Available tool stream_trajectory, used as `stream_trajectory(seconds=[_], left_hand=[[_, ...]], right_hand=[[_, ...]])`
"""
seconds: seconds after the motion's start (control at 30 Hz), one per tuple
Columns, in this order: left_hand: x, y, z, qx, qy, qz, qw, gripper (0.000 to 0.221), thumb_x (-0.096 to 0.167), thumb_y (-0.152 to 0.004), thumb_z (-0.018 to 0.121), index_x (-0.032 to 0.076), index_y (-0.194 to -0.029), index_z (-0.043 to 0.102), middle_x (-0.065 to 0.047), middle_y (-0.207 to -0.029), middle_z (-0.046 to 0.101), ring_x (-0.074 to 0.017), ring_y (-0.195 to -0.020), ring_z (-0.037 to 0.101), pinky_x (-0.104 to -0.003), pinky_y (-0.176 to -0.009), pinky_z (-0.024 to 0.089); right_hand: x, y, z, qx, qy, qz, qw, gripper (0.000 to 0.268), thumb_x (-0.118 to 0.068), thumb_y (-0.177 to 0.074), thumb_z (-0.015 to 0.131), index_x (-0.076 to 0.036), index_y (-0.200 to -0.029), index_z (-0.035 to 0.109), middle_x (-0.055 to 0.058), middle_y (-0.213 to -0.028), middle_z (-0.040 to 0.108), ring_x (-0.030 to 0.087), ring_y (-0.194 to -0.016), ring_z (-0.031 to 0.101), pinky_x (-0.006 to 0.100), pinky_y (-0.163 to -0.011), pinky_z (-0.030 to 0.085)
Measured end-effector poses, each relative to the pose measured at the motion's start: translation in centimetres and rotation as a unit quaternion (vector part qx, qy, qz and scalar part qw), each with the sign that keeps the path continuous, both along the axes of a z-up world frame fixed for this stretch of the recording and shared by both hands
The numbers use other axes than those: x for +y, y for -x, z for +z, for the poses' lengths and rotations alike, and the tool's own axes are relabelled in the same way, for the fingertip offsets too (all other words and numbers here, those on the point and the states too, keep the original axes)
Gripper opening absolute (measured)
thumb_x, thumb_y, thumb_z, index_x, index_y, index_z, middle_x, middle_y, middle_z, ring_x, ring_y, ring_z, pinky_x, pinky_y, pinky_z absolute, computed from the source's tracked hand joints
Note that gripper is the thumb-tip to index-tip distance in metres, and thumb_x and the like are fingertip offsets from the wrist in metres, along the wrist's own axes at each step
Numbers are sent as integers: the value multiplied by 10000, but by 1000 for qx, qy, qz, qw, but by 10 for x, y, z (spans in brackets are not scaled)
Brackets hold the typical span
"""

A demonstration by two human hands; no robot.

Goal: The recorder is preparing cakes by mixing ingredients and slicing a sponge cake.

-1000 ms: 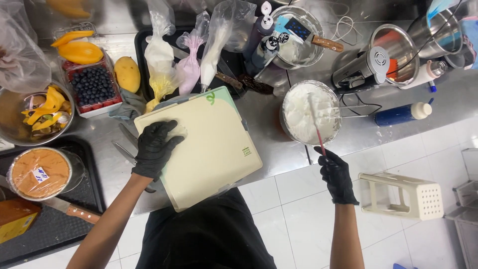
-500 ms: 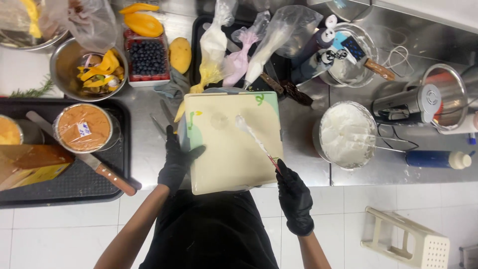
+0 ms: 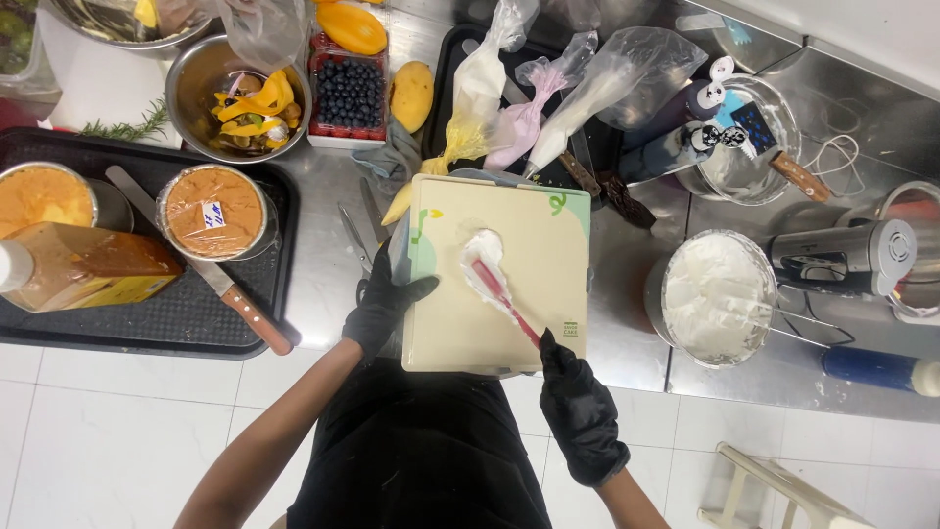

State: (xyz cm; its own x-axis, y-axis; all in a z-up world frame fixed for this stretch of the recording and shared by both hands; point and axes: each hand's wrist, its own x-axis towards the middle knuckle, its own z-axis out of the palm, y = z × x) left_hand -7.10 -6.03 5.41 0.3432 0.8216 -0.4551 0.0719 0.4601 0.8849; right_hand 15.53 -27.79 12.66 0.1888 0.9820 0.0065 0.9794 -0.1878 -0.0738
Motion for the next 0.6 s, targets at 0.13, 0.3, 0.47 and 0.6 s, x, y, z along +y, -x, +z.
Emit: stream_trajectory(seconds=[0.13,0.3,0.47,0.6], left_hand=[[2,6,-35,-3,-52,-22,998,1104,436,-695,844,173,-1594,260,-155,-1439,556,-302,-1292,554,-410,-1008,507],[9,16,-16,173,-33,-119,977,1219,575,-708,816,201,-1652,142,-191,-1549,451,-393,-1402,396,-479,-1169,309],[20,5,-66,144,-73,-112,980,1235,528,-665,855,138,-1606,156,-209,-1541,447,-358,-1426,436,-456,-1172,326],[22,13,-29,129,-30,-128,983,1209,445,-695,838,159,-1637,137,-202,-1563,410,-358,-1437,403,-421,-1166,337]], right_hand=[[5,3,17,40,-53,31,997,546,-12,-920,624,-162,-1443,582,110,-1035,669,281,-865,706,387,-719,602],[46,11,36,95,-134,64,984,605,2,-867,615,-132,-1453,553,139,-1131,666,299,-857,702,389,-718,596],[37,-5,6,34,-104,98,989,683,34,-805,605,-83,-1477,551,124,-1051,653,302,-821,673,393,-679,577],[20,-33,24,53,-92,98,989,587,28,-873,614,-167,-1427,609,84,-964,670,235,-726,667,367,-641,567]])
